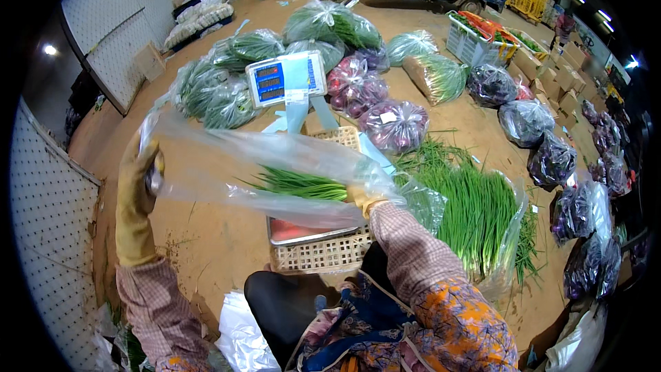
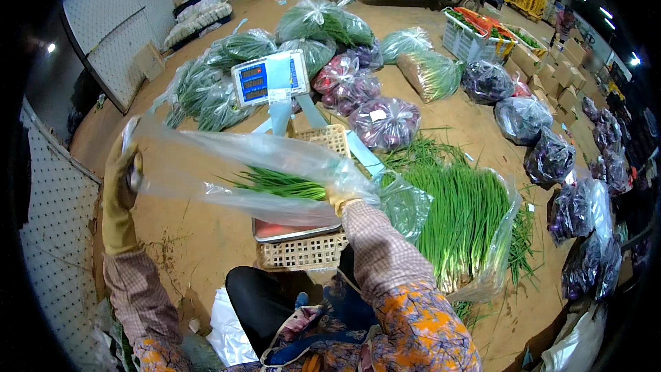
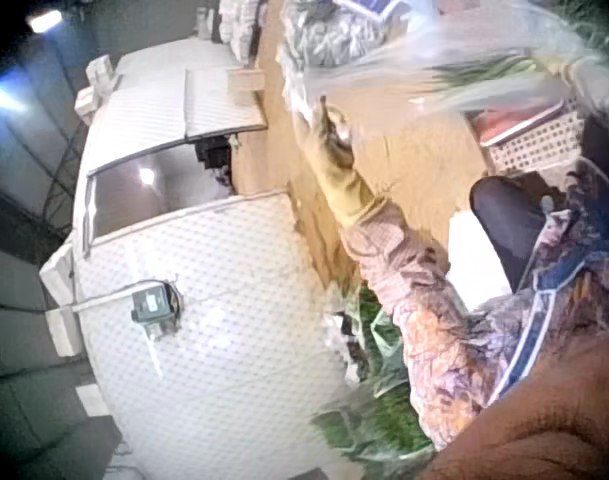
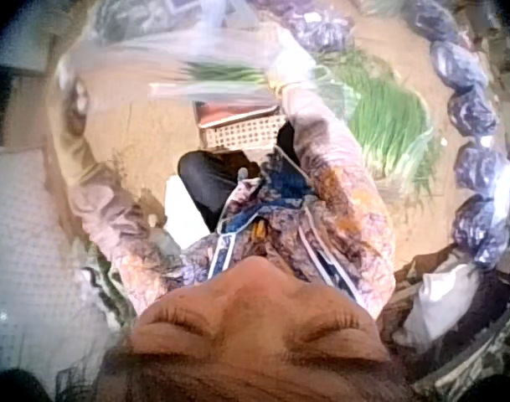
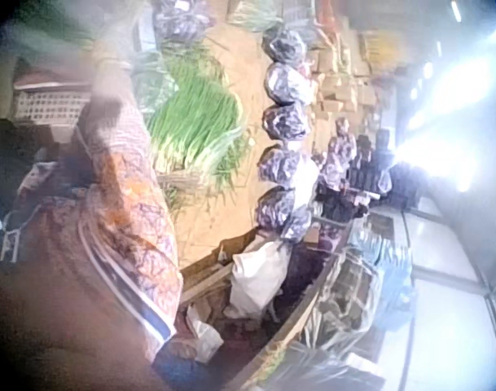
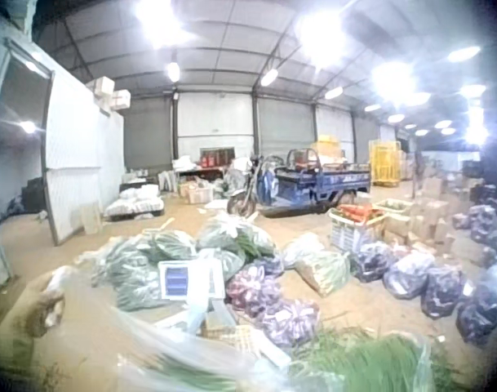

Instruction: The person gathers bunches of green onions, places them into plastic bags, and sets the bags on a digital scale to verify the weight.

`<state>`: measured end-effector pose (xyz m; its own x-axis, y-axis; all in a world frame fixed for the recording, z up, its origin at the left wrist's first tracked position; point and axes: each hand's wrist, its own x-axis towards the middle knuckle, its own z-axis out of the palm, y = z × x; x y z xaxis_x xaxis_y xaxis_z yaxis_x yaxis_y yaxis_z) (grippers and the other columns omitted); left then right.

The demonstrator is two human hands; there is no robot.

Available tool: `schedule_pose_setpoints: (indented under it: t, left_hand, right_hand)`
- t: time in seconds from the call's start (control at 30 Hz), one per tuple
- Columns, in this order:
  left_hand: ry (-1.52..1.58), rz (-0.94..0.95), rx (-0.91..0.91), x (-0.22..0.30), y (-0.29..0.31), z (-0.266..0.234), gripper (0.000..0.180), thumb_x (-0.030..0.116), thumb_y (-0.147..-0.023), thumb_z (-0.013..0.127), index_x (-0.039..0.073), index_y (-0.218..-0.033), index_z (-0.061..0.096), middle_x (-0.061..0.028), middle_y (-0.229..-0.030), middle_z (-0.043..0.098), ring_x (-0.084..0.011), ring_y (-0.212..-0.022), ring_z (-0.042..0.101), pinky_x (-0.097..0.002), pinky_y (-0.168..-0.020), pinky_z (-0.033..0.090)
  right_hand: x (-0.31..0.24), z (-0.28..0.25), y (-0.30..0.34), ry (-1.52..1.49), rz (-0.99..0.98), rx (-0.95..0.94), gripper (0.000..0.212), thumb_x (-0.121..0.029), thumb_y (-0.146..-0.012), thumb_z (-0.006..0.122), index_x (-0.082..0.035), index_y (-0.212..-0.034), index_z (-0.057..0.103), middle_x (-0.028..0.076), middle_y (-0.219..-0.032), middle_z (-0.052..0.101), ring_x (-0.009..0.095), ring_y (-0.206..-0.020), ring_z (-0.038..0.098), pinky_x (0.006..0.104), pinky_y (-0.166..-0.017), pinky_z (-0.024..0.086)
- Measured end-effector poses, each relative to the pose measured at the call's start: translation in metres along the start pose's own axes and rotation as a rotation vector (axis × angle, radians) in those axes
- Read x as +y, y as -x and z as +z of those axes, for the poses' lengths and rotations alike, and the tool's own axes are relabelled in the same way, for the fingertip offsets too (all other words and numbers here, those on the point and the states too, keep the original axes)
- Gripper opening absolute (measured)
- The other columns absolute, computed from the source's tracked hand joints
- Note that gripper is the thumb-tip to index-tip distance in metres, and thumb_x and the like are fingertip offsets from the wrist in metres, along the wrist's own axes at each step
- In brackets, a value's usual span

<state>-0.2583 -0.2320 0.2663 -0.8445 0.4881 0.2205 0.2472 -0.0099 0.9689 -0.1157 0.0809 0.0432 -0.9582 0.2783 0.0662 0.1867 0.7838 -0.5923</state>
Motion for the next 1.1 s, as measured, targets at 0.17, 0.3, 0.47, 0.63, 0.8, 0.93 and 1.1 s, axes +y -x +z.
schedule_pose_setpoints:
  t: [0.17,0.3,0.47,0.63,0.8,0.93,1.1]
  left_hand:
    - [-0.158,-0.044,0.02,-0.058,0.008,0.012,0.045,0.014,-0.085,0.053,0.001,-0.125,0.038,-0.0024,-0.07,0.054,-0.0074,-0.055,0.051,-0.0185,-0.049,0.041]
    - [-0.303,-0.281,-0.106,-0.097,0.013,0.013,0.043,0.015,-0.084,0.055,0.001,-0.123,0.042,-0.0056,-0.077,0.057,-0.0093,-0.065,0.053,-0.0197,-0.058,0.042]
    - [-0.616,-0.295,-0.003,-0.114,0.033,-0.021,0.039,0.019,-0.084,0.056,0.001,-0.117,0.047,-0.008,-0.093,0.058,-0.0147,-0.083,0.054,-0.0243,-0.073,0.043]
    - [-0.972,0.494,0.347,-0.074,0.058,0.034,0.038,0.016,-0.084,0.056,0.001,-0.118,0.047,-0.0133,-0.114,0.051,-0.0212,-0.105,0.048,-0.0291,-0.089,0.038]
    - [-0.304,0.561,-0.155,-0.106,0.083,0.223,0.034,0.007,-0.083,0.055,0.001,-0.115,0.048,-0.0133,-0.11,0.053,-0.022,-0.105,0.049,-0.0309,-0.091,0.038]
    - [-0.092,0.394,-0.97,-0.164,0.175,0.376,0.037,0.016,-0.08,0.06,0.006,-0.113,0.05,-0.0163,-0.106,0.055,-0.0265,-0.101,0.053,-0.032,-0.088,0.042]
    - [-0.814,0.23,-1.498,-0.242,0.232,0.439,0.046,0.043,-0.081,0.044,0.005,-0.102,0.06,-0.0174,-0.107,0.056,-0.0304,-0.099,0.054,-0.036,-0.086,0.041]
  right_hand:
    - [0.051,0.036,-0.022,-0.105,-0.07,0.099,0.038,-0.015,-0.075,0.055,-0.003,-0.112,0.053,0.017,-0.102,0.059,0.03,-0.093,0.057,0.0351,-0.081,0.044]
    - [0.019,-0.003,-0.027,0.009,-0.027,-0.374,0.04,-0.017,-0.072,0.064,-0.005,-0.109,0.055,0.014,-0.098,0.06,0.023,-0.088,0.058,0.0314,-0.077,0.045]
    - [0.075,-0.112,0.118,-0.518,0.168,0.331,0.034,-0.016,-0.081,0.056,-0.005,-0.113,0.053,0.011,-0.09,0.062,0.018,-0.08,0.058,0.0279,-0.071,0.045]
    - [0.155,-0.065,0.304,-0.108,0.972,-0.099,0.074,-0.036,-0.075,0.062,0.001,-0.13,0.03,0.023,-0.119,0.048,0.033,-0.108,0.049,0.0357,-0.094,0.039]
    - [0.139,0.03,0.332,0.26,1.106,-0.264,0.092,-0.037,-0.071,0.064,0.01,-0.131,0.013,0.03,-0.125,0.037,0.035,-0.105,0.051,0.0318,-0.087,0.043]
    - [0.19,0.094,0.33,0.255,1.081,-0.049,0.103,-0.039,-0.064,0.069,0.006,-0.133,0.008,0.028,-0.127,0.036,0.034,-0.113,0.044,0.0353,-0.092,0.039]
    - [0.173,0.042,0.333,0.018,1.137,0.031,0.092,-0.03,-0.061,0.07,0.005,-0.131,0.021,0.025,-0.114,0.049,0.033,-0.099,0.054,0.0367,-0.083,0.045]
